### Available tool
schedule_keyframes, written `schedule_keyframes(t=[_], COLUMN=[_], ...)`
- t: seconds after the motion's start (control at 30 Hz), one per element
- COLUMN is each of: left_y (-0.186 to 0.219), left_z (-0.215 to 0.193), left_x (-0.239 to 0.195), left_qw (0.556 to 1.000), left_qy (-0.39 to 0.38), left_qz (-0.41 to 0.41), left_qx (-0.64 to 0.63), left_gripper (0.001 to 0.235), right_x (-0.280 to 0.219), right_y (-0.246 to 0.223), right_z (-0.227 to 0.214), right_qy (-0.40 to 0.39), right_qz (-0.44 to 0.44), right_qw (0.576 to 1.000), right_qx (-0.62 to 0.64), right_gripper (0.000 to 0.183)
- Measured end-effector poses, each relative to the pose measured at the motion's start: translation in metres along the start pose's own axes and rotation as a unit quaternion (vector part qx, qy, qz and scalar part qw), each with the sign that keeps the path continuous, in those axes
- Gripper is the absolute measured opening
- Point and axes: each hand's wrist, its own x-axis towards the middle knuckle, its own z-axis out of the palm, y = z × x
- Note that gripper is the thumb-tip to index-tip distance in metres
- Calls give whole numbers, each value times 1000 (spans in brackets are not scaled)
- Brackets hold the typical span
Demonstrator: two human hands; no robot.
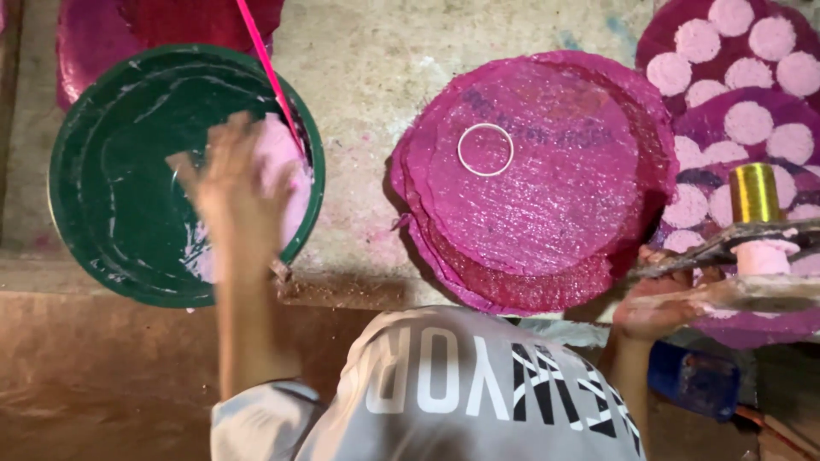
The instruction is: The person scoops pink dough from a green bucket and uses a manual press to form round discs, placing them on a purple tray. The person repeatedly fills the press, ejects the discs, and arranges them in rows on the tray.
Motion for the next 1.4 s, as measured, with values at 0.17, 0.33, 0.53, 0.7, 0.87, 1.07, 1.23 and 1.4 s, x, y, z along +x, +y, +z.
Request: schedule_keyframes(t=[0.17, 0.33, 0.53, 0.7, 0.87, 1.07, 1.23, 1.4], left_y=[99, 128, 104, 91, 90, 115, 138, 138], left_z=[119, 216, 230, 234, 228, 197, 183, 207], left_x=[-4, 8, -6, -25, -28, 21, 35, 31], left_qw=[943, 956, 668, 768, 926, 268, 103, 71], left_qy=[-151, -207, -388, -432, -213, -328, -228, -86], left_qz=[70, 158, -44, -46, 78, -146, -121, -142], left_qx=[-288, -136, -634, -472, -300, -894, -961, -984], left_gripper=[31, 17, 26, 39, 32, 78, 73, 50], right_x=[6, -7, -29, -39, -12, 52, 112, 148], right_y=[-1, -11, -27, -29, -40, -70, -79, -75], right_z=[32, 30, -20, -48, -22, 81, 171, 213], right_qy=[-23, -25, -1, -23, -102, -403, -385, -534], right_qz=[48, 52, 64, 111, 307, 530, 747, 570], right_qw=[996, 998, 998, 993, 944, 746, 503, 465], right_qx=[74, 23, 24, 13, 58, -2, -203, -416], right_gripper=[76, 83, 98, 100, 97, 101, 79, 85])
